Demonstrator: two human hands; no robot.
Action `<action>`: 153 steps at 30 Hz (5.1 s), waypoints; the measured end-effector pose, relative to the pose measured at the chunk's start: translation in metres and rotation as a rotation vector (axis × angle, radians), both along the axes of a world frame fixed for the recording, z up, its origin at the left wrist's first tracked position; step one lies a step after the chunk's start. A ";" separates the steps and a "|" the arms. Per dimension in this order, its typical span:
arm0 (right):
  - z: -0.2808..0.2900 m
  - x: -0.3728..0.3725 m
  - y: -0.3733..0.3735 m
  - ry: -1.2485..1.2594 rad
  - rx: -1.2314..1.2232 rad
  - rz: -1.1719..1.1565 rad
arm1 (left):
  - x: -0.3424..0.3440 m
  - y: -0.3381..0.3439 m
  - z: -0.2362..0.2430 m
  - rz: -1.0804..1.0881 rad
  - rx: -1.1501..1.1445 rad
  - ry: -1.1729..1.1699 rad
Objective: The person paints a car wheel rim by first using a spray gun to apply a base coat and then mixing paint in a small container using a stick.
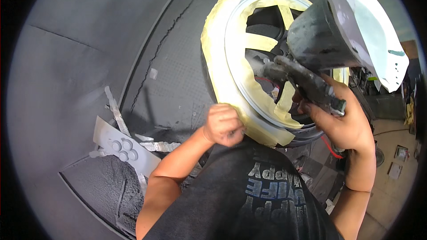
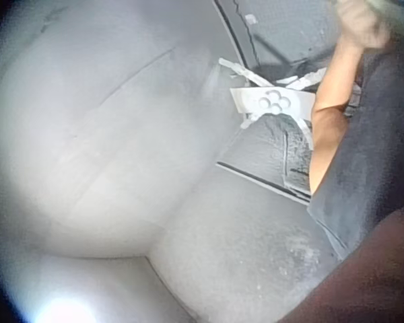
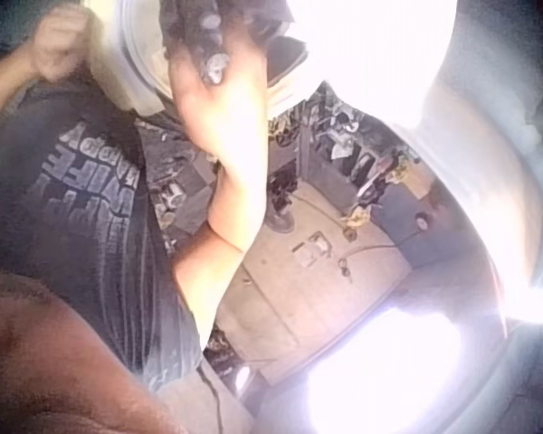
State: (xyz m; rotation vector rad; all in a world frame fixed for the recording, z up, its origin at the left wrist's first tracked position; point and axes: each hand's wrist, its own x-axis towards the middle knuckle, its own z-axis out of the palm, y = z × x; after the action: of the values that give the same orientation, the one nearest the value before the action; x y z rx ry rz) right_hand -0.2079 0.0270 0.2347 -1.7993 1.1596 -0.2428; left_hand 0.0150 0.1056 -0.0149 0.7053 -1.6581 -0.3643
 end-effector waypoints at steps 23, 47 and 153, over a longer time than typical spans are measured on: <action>0.011 -0.019 0.006 0.095 0.196 0.063 | -0.017 0.004 -0.023 -0.015 0.035 -0.009; -0.008 -0.064 0.050 0.163 0.006 0.084 | -0.030 0.017 -0.031 -0.129 0.042 -0.111; -0.470 -0.914 -0.171 0.037 0.037 0.716 | -0.907 -0.103 -0.206 0.493 1.494 -0.230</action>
State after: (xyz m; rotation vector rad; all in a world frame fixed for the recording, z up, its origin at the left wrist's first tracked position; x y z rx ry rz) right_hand -1.1222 -0.1439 -0.2355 -2.0662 0.4793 0.2315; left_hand -0.8922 0.0029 -0.2208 2.2465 -1.1061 -1.2027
